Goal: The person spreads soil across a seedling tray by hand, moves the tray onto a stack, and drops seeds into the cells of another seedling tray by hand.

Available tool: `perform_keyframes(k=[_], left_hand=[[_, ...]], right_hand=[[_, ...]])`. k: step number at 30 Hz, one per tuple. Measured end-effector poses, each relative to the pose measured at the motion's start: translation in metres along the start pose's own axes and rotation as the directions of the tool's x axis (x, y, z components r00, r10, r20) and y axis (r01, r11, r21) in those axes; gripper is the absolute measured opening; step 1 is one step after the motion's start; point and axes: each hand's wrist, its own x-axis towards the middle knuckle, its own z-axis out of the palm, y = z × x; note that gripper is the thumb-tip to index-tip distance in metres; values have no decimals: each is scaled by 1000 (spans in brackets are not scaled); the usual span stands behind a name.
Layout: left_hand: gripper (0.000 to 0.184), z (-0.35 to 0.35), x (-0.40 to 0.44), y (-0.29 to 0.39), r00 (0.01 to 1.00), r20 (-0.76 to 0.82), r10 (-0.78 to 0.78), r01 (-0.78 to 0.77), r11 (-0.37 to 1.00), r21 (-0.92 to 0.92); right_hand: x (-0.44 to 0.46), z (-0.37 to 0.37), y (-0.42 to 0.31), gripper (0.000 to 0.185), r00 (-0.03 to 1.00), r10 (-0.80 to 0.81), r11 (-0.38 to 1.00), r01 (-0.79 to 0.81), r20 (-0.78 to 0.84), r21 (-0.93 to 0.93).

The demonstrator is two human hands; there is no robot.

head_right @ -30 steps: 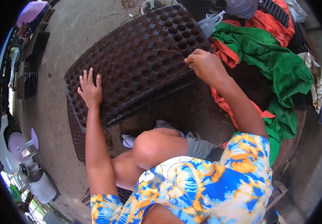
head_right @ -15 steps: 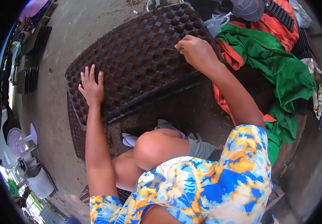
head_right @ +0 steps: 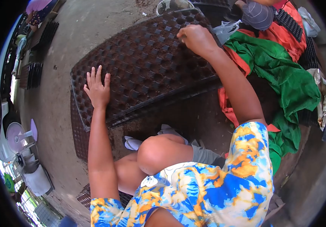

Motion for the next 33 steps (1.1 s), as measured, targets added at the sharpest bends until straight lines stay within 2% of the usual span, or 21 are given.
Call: perform_keyframes(k=[3,6,7,10,11,14,15,18,19,22,23,26,27,30,31,32,33], left_hand=[[55,0,0,-1,1000,3,3,-3,1000,-6],[54,1,0,-1,1000,6,4,-4,1000,2],[54,1,0,-1,1000,2,6,-6,1000,1],[54,1,0,0,1000,1,5,-5,1000,1],[54,0,0,-1,1000,2,6,-6,1000,3],[54,0,0,-1,1000,6,7,-7,1000,-1],[54,-1,0,0,1000,7,4,-4,1000,-9],[54,-3,0,1,1000,15,-1,1,1000,-20],[54,-2,-1,1,1000,15,-1,1,1000,-15],[54,0,1,-2,1000,5,5,-5,1000,-15],[54,1,0,-1,1000,2,6,-6,1000,-18],[54,-1,0,0,1000,10,1,-1,1000,-13],[54,0,0,0,1000,3,2,-2,1000,-11],[54,0,0,0,1000,-4,6,-6,1000,-8],[54,0,0,-1,1000,-6,8,-8,1000,-8],[54,0,0,-1,1000,-8,11,-11,1000,-10],[54,0,0,-1,1000,-3,10,-10,1000,-9]], right_hand=[[16,21,6,17,998,-27,999,26,-61,-25],[33,4,9,17,992,52,998,-55,117,20],[38,-3,5,19,991,88,996,-89,101,8],[53,30,25,19,998,-40,988,32,-45,-152],[53,41,32,19,991,-76,993,65,-107,-102],[69,12,20,18,993,91,996,-90,69,-21],[70,5,12,17,995,100,994,-100,-12,-53],[81,35,25,16,984,-111,984,90,-136,-155],[86,32,22,16,999,2,985,-9,-41,-172],[99,4,3,18,988,153,983,-150,28,-103],[115,29,34,19,992,79,986,-91,-95,-138],[122,41,33,16,990,82,988,-95,-111,-118],[129,34,27,14,996,68,978,-77,-57,-194],[128,0,-23,13,957,281,948,-266,69,-173],[135,21,-14,13,996,89,963,-83,11,-258],[133,45,-6,12,985,168,973,-161,33,-164],[131,54,-6,14,995,102,969,-103,-17,-225]])
